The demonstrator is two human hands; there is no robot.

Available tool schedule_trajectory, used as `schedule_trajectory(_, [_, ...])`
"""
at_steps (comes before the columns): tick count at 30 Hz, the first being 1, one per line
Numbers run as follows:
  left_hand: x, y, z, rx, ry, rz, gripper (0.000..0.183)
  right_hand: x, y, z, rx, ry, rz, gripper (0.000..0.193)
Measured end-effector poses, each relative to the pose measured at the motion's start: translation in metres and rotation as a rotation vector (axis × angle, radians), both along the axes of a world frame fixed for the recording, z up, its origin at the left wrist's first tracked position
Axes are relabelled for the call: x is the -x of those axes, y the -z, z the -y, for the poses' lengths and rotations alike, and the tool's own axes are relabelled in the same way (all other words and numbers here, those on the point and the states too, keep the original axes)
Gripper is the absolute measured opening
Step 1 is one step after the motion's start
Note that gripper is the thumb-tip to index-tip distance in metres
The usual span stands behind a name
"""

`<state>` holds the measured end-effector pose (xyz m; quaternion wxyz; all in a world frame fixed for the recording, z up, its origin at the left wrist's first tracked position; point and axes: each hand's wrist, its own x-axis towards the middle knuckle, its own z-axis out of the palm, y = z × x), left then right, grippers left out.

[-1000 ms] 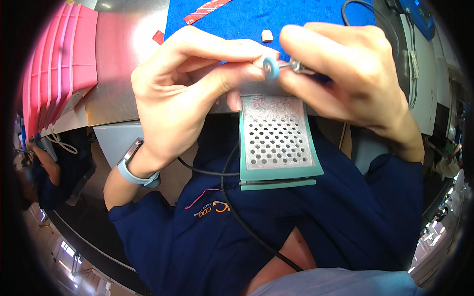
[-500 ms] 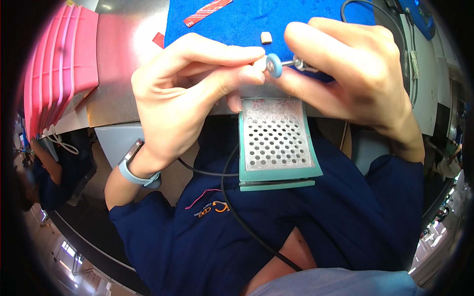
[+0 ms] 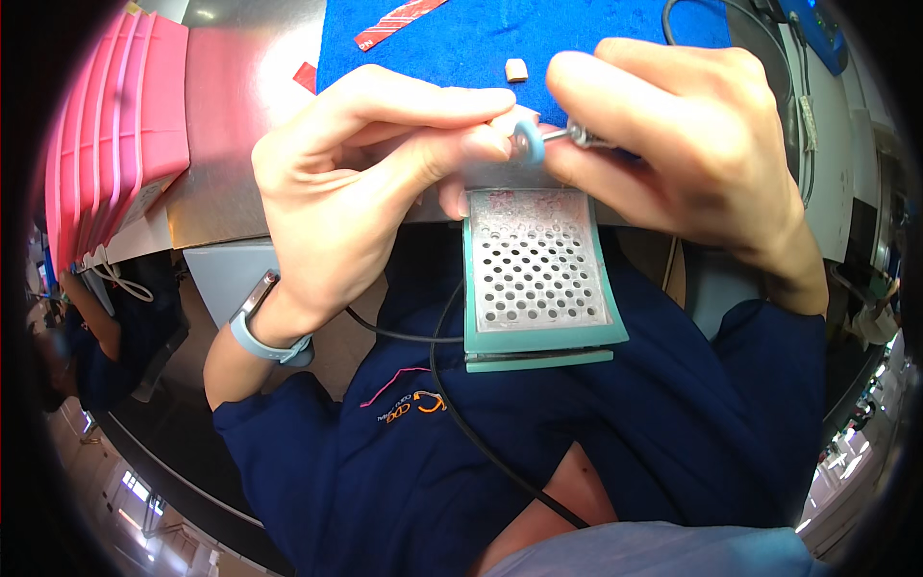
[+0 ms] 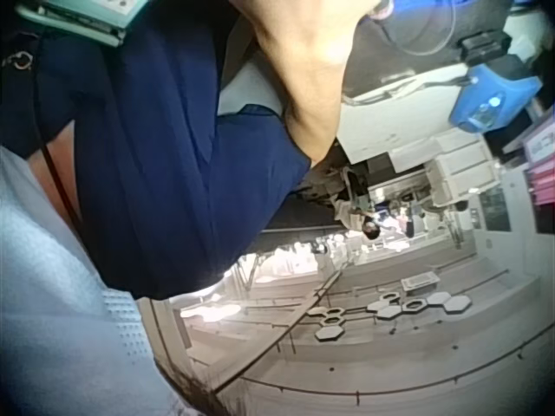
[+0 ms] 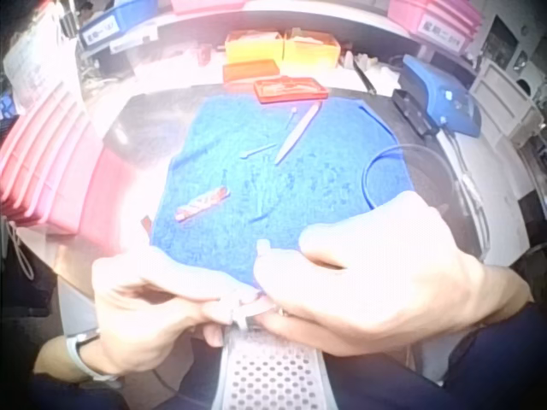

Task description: The person grinds a dental crown using a rotary tool and fits it onto a dental model by hand. They repeatedly polish the crown with the rotary tool and assemble it onto the model by hand.

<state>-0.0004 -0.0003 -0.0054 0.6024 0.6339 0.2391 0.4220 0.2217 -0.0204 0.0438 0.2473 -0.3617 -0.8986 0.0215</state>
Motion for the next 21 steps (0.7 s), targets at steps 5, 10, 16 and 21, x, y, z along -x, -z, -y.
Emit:
schedule_trajectory(5, [-0.0011, -0.0014, 0.0003, -0.025, 0.019, 0.001, 0.014, -0.0004, -0.0012, 0.0039, 0.012, 0.007, -0.013, 0.027])
schedule_trajectory(10, [-0.0021, -0.0003, -0.0008, -0.043, 0.015, 0.002, 0.013, -0.0066, -0.0036, -0.0046, 0.019, 0.013, 0.027, 0.029])
schedule_trajectory(16, [-0.0025, 0.0003, -0.001, -0.048, 0.011, 0.004, 0.014, -0.0036, -0.0031, -0.0015, 0.0, 0.023, 0.002, 0.028])
schedule_trajectory(21, [-0.0029, -0.0004, 0.0001, -0.034, 0.016, 0.02, 0.014, -0.0025, -0.0015, 0.0012, -0.002, 0.034, -0.002, 0.026])
